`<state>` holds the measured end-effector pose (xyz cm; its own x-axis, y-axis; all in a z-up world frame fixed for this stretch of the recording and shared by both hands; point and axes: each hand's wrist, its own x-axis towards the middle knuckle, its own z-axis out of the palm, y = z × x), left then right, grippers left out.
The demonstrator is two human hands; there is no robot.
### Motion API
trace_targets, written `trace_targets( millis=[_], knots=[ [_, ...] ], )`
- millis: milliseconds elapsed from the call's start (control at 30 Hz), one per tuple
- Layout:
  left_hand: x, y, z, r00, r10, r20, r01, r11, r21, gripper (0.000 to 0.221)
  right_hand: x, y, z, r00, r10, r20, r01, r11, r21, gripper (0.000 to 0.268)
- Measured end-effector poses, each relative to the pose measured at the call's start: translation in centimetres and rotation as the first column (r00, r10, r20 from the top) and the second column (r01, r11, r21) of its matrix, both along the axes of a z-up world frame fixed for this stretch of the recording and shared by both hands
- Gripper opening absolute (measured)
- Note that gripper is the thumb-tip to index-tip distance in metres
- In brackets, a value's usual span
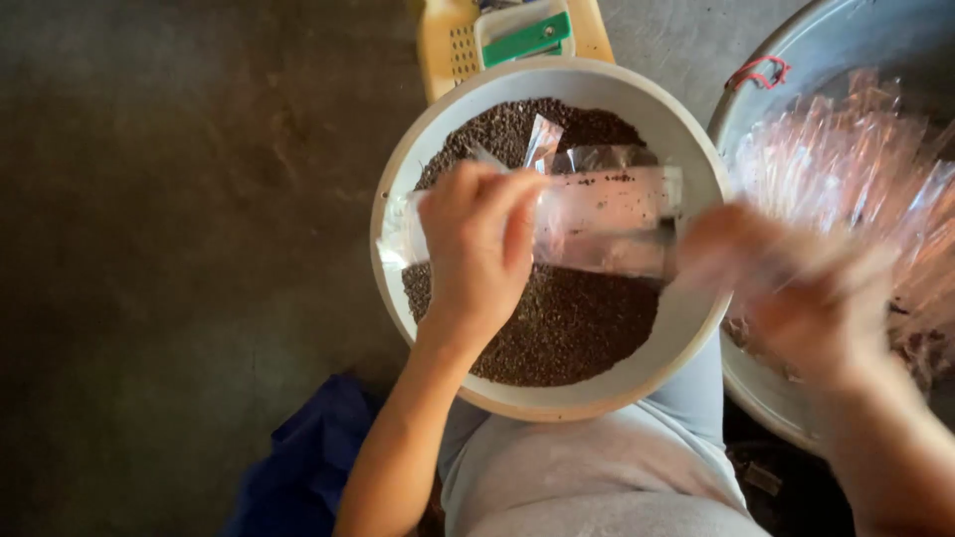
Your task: Manually filling small plastic bags with seeds from a large bowl using a small scoop.
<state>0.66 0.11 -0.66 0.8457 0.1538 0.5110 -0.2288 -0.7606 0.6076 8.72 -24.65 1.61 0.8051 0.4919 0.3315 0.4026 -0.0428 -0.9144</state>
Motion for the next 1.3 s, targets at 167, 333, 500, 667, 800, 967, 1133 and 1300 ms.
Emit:
trace_targets(
  millis=[167, 333, 500, 667, 800, 967, 1133, 1300],
  knots=[
    [0.3, -2.4, -0.6, 0.994, -0.066, -0.083, 0.046, 0.974, -0.22, 0.014, -2.3, 2.5, -0.1, 0.844, 0.513, 0.155, -0.489, 0.856, -0.167, 0.056],
    [-1.0, -4.8, 0.7, 0.983, -0.184, -0.022, 0.182, 0.981, -0.072, 0.029, -1.7, 5.3, -2.7, 0.923, -0.041, -0.383, -0.013, 0.99, -0.137, 0.021],
    [-0.6, -4.3, -0.2, 0.97, 0.041, 0.24, -0.03, 0.998, -0.051, 0.018, -1.6, 5.2, -6.5, 0.836, 0.0, -0.549, 0.089, 0.987, 0.134, 0.023],
    [-2.4, -3.3, 2.0, 0.979, -0.187, -0.083, 0.129, 0.879, -0.459, 0.018, 0.5, 3.5, -7.1, 0.959, 0.114, -0.259, -0.142, 0.986, -0.093, 0.022],
    [-2.0, -3.3, -0.5, 0.971, -0.228, -0.07, 0.137, 0.773, -0.62, 0.013, -1.9, 3.0, -4.9, 0.762, 0.19, -0.618, -0.005, 0.957, 0.289, 0.011],
    [-1.1, -3.6, 0.6, 0.947, -0.304, -0.1, 0.172, 0.747, -0.643, 0.015, -0.3, 2.6, -5.9, 0.92, 0.023, -0.392, -0.07, 0.992, -0.106, 0.044],
    [0.0, 0.6, 4.1, 0.998, -0.018, -0.055, -0.021, 0.776, -0.63, 0.004, -3.1, 3.4, -3.2, 0.981, 0.146, -0.13, -0.176, 0.949, -0.261, 0.013],
    [1.3, 1.3, 4.8, 0.977, 0.212, 0.032, -0.145, 0.761, -0.632, 0.009, -2.1, -2.5, -5.4, 0.963, 0.263, 0.051, -0.237, 0.925, -0.297, 0.01]
  ],
)
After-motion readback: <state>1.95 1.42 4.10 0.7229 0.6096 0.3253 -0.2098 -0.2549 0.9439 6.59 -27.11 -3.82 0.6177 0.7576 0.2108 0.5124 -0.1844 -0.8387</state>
